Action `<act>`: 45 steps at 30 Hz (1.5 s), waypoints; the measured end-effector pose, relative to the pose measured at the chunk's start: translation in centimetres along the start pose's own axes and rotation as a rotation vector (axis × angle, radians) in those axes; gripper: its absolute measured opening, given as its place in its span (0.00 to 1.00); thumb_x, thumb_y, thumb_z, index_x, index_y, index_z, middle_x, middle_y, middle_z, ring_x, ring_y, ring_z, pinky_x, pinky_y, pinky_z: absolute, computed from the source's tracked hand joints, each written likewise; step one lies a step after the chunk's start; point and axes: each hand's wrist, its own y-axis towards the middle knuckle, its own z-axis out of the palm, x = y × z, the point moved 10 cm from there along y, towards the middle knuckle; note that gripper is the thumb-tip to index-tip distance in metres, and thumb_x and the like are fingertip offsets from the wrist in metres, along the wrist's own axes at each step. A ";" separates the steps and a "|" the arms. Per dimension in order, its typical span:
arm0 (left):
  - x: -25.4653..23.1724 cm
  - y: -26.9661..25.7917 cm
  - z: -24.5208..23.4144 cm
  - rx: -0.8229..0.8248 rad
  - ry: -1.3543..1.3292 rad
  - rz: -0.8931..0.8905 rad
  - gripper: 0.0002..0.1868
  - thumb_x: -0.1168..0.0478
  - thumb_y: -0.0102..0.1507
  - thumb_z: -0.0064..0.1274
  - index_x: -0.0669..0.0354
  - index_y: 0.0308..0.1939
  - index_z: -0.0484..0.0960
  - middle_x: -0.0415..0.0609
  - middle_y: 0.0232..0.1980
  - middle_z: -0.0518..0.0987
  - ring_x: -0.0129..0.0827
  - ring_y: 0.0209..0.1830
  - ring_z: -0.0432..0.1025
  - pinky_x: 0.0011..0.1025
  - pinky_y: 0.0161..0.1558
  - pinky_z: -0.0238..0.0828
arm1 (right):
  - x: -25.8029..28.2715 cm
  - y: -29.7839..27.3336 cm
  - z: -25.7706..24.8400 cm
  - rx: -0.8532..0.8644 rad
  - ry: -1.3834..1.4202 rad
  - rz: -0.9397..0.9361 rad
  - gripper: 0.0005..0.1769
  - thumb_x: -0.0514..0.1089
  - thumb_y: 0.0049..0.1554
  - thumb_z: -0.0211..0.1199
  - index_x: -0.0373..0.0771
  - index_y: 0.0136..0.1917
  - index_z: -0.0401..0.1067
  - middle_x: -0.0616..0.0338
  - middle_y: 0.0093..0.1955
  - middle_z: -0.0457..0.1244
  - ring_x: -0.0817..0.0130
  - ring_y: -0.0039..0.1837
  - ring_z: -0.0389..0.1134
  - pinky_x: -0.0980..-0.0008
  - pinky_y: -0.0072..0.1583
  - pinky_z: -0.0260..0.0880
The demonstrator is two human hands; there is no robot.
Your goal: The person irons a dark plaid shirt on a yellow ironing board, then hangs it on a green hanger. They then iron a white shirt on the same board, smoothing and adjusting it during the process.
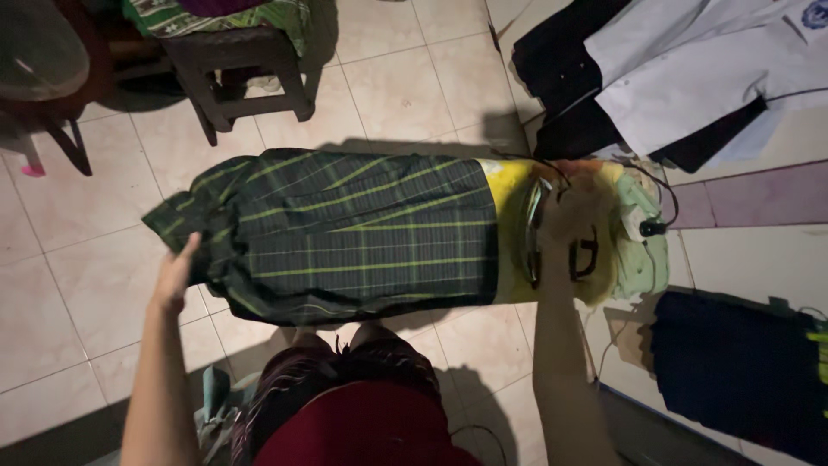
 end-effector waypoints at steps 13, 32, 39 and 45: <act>-9.8 -8.7 23.8 0.526 0.762 0.161 0.38 0.35 0.70 0.38 0.65 0.68 0.70 0.61 0.73 0.68 0.51 0.75 0.60 0.37 0.72 0.52 | 4.5 -8.1 19.4 0.676 0.124 0.490 0.28 0.56 0.60 0.64 0.32 0.63 0.71 0.37 0.59 0.65 0.43 0.60 0.65 0.51 0.61 0.66; 0.3 -3.5 1.8 0.057 -0.142 -0.122 0.19 0.54 0.74 0.46 0.68 0.58 0.78 0.46 0.50 0.82 0.31 0.44 0.76 0.32 0.50 0.72 | -7.5 -5.3 -2.6 0.540 0.455 0.418 0.15 0.47 0.62 0.62 0.32 0.55 0.76 0.59 0.46 0.68 0.68 0.49 0.65 0.64 0.51 0.64; 1.4 -0.6 -2.6 -0.009 -0.026 -0.067 0.18 0.54 0.76 0.47 0.68 0.59 0.78 0.50 0.49 0.81 0.34 0.41 0.76 0.35 0.44 0.74 | -6.7 -17.0 2.4 0.880 0.498 0.511 0.23 0.56 0.61 0.63 0.35 0.59 0.75 0.46 0.56 0.70 0.53 0.59 0.70 0.56 0.60 0.67; 1.9 0.2 -3.2 -0.149 0.061 -0.103 0.19 0.55 0.75 0.47 0.69 0.59 0.77 0.51 0.48 0.79 0.35 0.39 0.75 0.38 0.41 0.75 | -2.9 -19.2 4.4 0.814 0.228 0.202 0.23 0.49 0.58 0.64 0.37 0.63 0.75 0.45 0.58 0.69 0.48 0.59 0.70 0.56 0.59 0.69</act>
